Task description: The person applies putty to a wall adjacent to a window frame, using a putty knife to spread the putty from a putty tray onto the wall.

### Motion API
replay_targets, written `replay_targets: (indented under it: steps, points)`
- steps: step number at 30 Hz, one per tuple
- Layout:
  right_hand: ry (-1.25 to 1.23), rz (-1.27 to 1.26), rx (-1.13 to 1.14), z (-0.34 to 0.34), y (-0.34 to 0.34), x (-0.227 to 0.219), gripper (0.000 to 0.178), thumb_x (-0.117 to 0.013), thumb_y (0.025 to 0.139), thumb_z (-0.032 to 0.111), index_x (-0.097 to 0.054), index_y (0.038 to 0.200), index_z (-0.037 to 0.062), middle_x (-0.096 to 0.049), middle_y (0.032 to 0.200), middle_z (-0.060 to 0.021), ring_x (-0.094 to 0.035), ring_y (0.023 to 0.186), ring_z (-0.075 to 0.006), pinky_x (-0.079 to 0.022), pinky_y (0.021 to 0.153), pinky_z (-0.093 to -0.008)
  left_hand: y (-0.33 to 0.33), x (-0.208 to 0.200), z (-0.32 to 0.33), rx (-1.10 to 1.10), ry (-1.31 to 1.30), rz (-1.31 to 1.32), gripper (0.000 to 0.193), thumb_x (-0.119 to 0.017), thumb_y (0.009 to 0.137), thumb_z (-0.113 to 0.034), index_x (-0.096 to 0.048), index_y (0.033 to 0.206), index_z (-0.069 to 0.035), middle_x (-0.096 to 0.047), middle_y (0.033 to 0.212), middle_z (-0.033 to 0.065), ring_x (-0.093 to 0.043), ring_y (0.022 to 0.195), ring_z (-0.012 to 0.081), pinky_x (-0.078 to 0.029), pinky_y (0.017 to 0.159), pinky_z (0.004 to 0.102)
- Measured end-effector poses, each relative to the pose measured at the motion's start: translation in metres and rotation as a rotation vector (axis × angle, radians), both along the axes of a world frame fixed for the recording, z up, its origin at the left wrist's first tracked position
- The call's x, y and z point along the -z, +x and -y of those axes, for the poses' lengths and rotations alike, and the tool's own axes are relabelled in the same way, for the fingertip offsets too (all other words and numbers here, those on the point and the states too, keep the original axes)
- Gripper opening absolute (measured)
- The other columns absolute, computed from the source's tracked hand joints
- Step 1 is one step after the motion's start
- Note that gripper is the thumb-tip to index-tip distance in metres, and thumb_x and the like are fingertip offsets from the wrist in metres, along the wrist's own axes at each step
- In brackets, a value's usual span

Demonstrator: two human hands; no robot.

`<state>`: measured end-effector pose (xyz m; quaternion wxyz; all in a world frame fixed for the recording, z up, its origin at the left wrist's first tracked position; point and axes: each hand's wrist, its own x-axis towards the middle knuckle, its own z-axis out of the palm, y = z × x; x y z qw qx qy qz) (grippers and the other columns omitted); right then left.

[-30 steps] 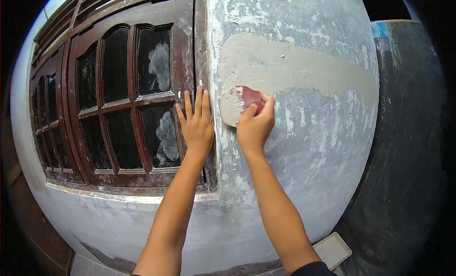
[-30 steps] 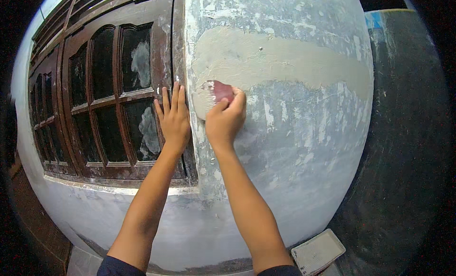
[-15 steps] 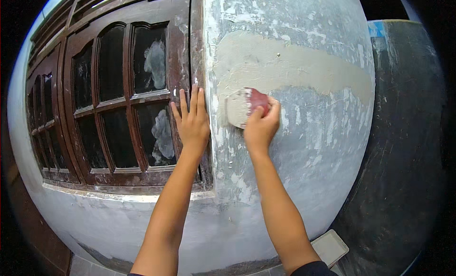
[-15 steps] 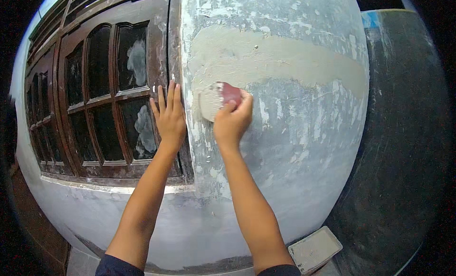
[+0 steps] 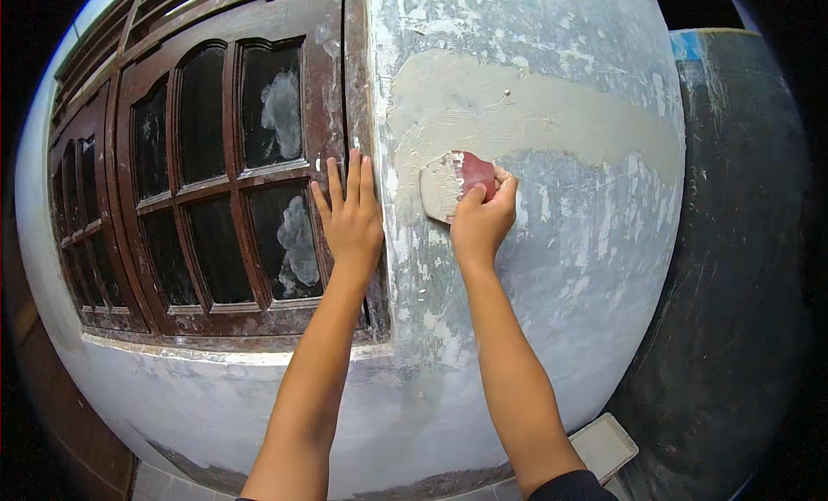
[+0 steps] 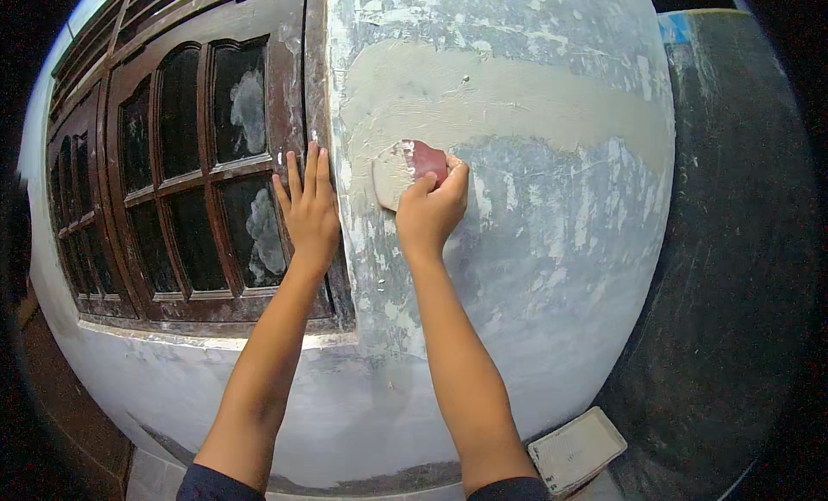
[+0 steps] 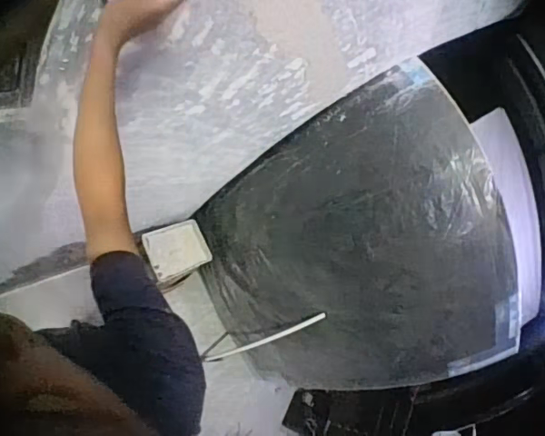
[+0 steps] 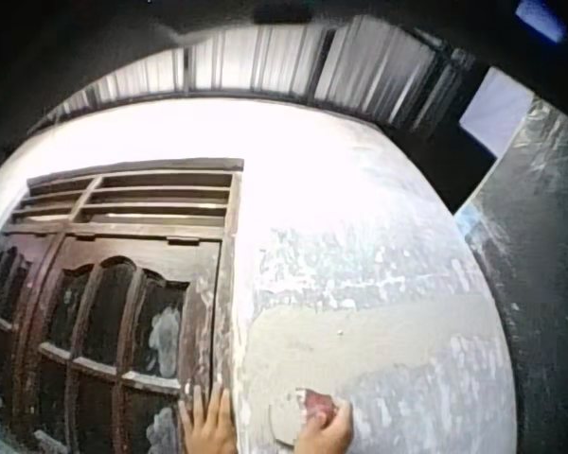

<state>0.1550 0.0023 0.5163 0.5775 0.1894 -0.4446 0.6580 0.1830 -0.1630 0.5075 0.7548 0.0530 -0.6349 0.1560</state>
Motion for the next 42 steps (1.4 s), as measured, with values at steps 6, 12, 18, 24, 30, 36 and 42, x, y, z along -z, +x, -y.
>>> replay_targets:
  steps: [6, 12, 18, 24, 30, 36, 42]
  points:
    - [-0.167, 0.223, 0.018, -0.048, -0.023, 0.016, 0.029, -0.046, 0.085, 0.003, -0.054, 0.111, -0.0036, -0.062, 0.108, -0.023, -0.06, 0.101, -0.0395, -0.045, 0.09, -0.045, 0.005, -0.001, -0.003, 0.0, -0.013, 0.034, 0.056, -0.044, 0.091, -0.011, -0.039, 0.146, -0.009, -0.036, 0.154, 0.007, -0.024, 0.146, 0.0338, -0.011, 0.117, 0.0557]
    - [-0.078, 0.19, -0.011, -0.078, -0.022, 0.048, 0.03, -0.049, 0.083, 0.004, -0.054, 0.112, -0.0031, -0.063, 0.108, -0.0225, -0.06, 0.103, -0.0394, -0.045, 0.091, -0.045, 0.014, 0.016, -0.013, 0.17, 0.063, -0.025, 0.051, -0.048, 0.089, -0.007, -0.045, 0.139, -0.006, -0.043, 0.148, 0.0096, -0.027, 0.144, 0.0354, -0.01, 0.116, 0.0584]
    - [-0.015, 0.312, -0.033, -0.103, -0.037, 0.098, 0.027, -0.05, 0.082, 0.002, -0.054, 0.109, -0.0028, -0.064, 0.104, -0.0217, -0.062, 0.099, -0.0373, -0.046, 0.088, -0.044, 0.009, 0.075, -0.076, 0.377, 0.01, 0.048, 0.044, -0.051, 0.087, -0.006, -0.049, 0.132, -0.006, -0.047, 0.141, 0.0127, -0.03, 0.142, 0.0369, -0.014, 0.115, 0.0579]
    - [-0.001, 0.437, -0.069, -0.141, -0.042, 0.15, 0.026, -0.049, 0.084, -0.001, -0.053, 0.109, -0.0031, -0.065, 0.099, -0.0195, -0.065, 0.09, -0.032, -0.049, 0.083, -0.0399, -0.026, 0.158, -0.157, 0.572, -0.135, 0.322, 0.046, -0.059, 0.075, -0.004, -0.056, 0.121, -0.006, -0.05, 0.137, 0.011, -0.036, 0.139, 0.0345, -0.024, 0.112, 0.0543]
    - [-0.102, 0.597, -0.123, -0.199, -0.07, 0.214, 0.026, -0.047, 0.082, -0.002, -0.053, 0.108, -0.0034, -0.065, 0.1, -0.0182, -0.065, 0.091, -0.0279, -0.05, 0.083, -0.0376, -0.055, 0.236, -0.212, 0.755, -0.13, 0.551, 0.045, -0.057, 0.071, 0.001, -0.057, 0.116, -0.005, -0.054, 0.13, 0.0115, -0.041, 0.133, 0.0371, -0.03, 0.109, 0.0529]
    - [-0.156, 0.719, -0.12, -0.251, -0.112, 0.306, 0.027, -0.047, 0.081, -0.002, -0.054, 0.108, -0.0036, -0.065, 0.1, -0.0195, -0.065, 0.092, -0.0279, -0.05, 0.085, -0.0369, -0.095, 0.316, -0.262, 0.798, -0.11, 0.732, 0.046, -0.059, 0.069, -0.005, -0.058, 0.115, -0.003, -0.055, 0.127, 0.0122, -0.042, 0.132, 0.0341, -0.032, 0.108, 0.0513]
    - [-0.135, 0.877, -0.056, -0.295, -0.158, 0.424, 0.022, -0.053, 0.082, 0.0, -0.057, 0.104, -0.0027, -0.066, 0.098, -0.0183, -0.065, 0.092, -0.0282, -0.05, 0.084, -0.0364, -0.131, 0.394, -0.288, 0.874, -0.115, 0.923, 0.047, -0.06, 0.068, -0.002, -0.055, 0.115, -0.003, -0.054, 0.124, 0.0141, -0.043, 0.128, 0.0356, -0.034, 0.104, 0.052]
